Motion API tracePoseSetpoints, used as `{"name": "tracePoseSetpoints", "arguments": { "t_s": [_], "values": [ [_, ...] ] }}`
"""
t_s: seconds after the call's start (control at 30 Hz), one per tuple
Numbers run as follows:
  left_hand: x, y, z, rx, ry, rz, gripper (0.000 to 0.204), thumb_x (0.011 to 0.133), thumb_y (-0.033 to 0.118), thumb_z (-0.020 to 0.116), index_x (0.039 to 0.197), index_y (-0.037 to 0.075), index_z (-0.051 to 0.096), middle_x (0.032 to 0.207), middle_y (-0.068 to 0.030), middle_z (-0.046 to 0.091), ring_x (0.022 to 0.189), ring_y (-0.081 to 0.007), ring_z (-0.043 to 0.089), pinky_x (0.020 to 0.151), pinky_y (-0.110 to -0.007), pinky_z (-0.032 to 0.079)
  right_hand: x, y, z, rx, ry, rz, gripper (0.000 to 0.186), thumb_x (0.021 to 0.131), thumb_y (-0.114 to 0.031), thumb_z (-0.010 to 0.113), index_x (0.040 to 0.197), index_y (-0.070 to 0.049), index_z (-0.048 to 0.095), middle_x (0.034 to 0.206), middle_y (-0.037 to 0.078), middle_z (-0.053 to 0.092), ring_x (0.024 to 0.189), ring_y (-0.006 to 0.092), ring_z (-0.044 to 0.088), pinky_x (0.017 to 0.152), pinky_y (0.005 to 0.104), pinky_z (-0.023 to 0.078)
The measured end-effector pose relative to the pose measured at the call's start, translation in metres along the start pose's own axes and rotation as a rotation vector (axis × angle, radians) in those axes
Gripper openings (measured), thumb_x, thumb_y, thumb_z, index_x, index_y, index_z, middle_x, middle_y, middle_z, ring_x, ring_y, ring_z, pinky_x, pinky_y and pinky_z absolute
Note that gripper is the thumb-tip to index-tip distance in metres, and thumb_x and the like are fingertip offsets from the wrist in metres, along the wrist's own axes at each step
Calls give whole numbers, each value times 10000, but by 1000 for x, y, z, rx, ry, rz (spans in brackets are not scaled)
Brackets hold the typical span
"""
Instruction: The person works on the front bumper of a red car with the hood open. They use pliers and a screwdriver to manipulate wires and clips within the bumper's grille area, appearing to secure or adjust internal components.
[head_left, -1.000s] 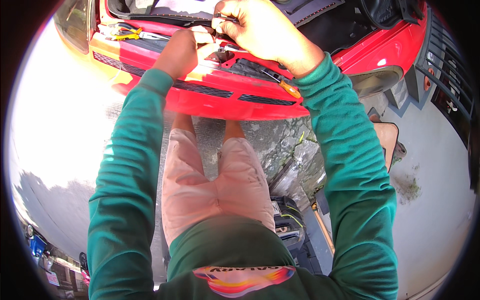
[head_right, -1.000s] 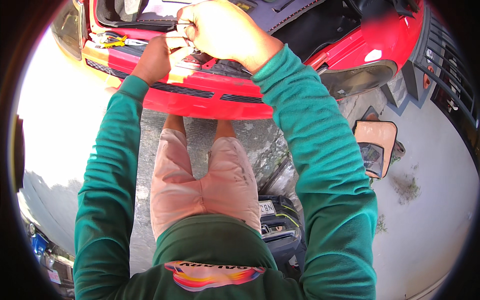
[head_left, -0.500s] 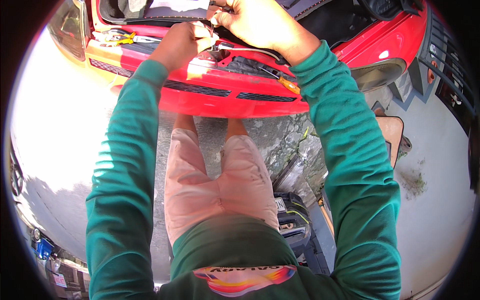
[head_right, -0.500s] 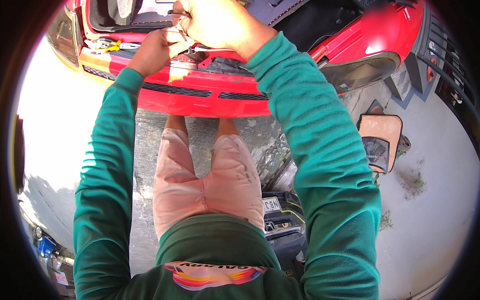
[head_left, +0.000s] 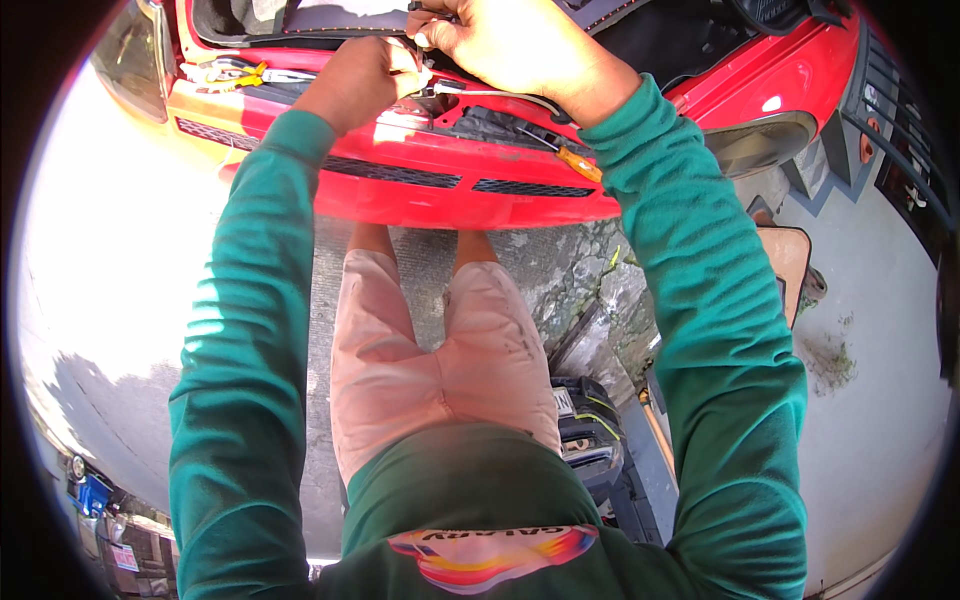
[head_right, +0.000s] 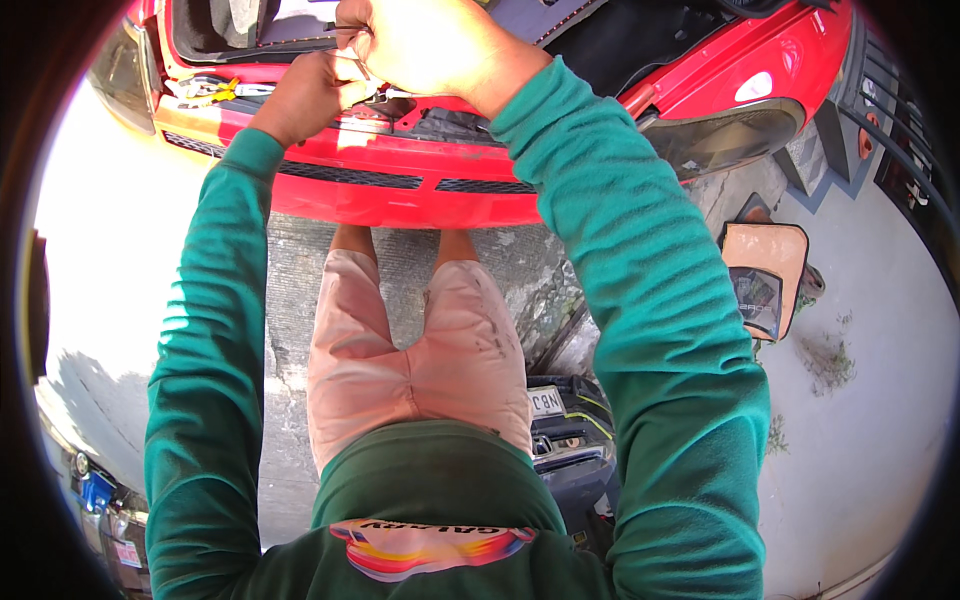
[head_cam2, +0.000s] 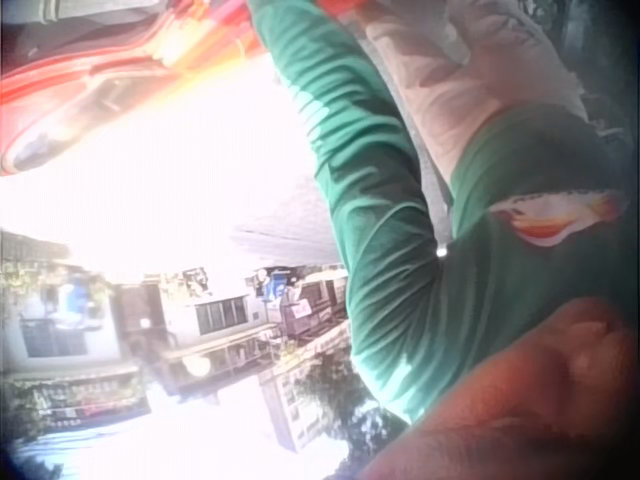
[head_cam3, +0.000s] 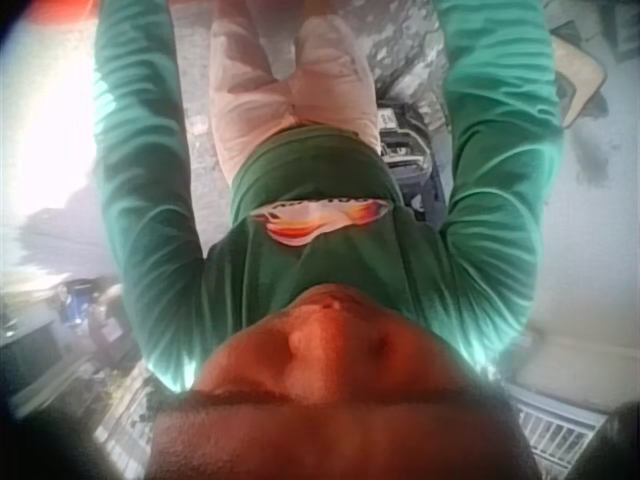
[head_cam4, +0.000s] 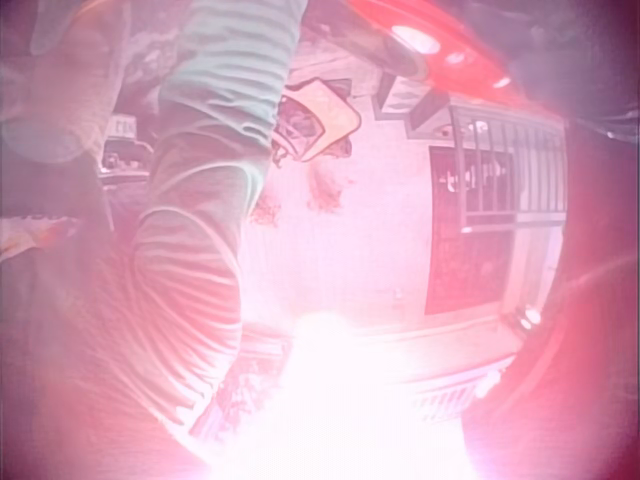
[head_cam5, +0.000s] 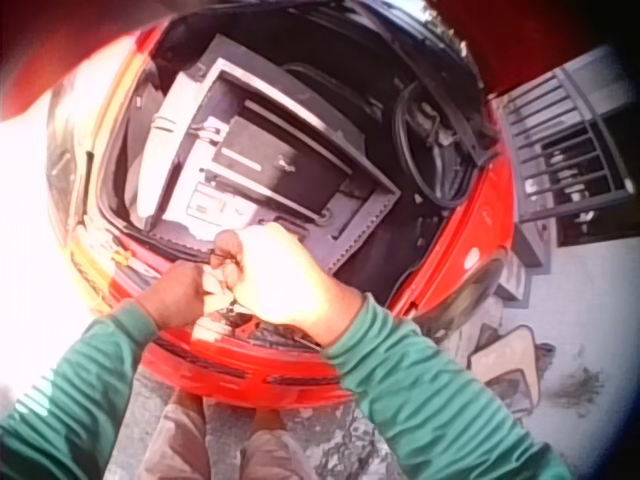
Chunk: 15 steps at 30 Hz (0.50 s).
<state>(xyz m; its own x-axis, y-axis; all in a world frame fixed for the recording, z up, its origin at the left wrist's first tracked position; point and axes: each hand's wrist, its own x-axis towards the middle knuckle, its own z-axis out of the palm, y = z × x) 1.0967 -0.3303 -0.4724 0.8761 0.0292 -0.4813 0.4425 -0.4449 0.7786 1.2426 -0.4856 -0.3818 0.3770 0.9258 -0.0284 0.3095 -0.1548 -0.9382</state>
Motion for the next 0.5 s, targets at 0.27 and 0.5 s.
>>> {"name": "tracePoseSetpoints", "arguments": {
  "t_s": [0.27, 0.5],
  "values": [
    [3, -14, 6, -4, 16, 15, 200, 969, 198, 742, 1079, 35, 784, 906, -194, 759, 795, -338, 704, 790, -412, 572, 12, -16, -17, -209, 10, -104, 198, 873, -105, 655, 959, 56, 731, 801, 278, 689, 759, 470, 710, 689, 456, 573],
    [1, -9, 4, 45, 1, -1, 201, 961, 210, 751, 1019, 21, 786, 863, -182, 752, 753, -327, 687, 774, -414, 565, 15, -22, -19, -161, 1, -59, 190, 878, -91, 661, 951, 72, 728, 845, 302, 689, 787, 469, 712, 703, 456, 568]
  ]
}}
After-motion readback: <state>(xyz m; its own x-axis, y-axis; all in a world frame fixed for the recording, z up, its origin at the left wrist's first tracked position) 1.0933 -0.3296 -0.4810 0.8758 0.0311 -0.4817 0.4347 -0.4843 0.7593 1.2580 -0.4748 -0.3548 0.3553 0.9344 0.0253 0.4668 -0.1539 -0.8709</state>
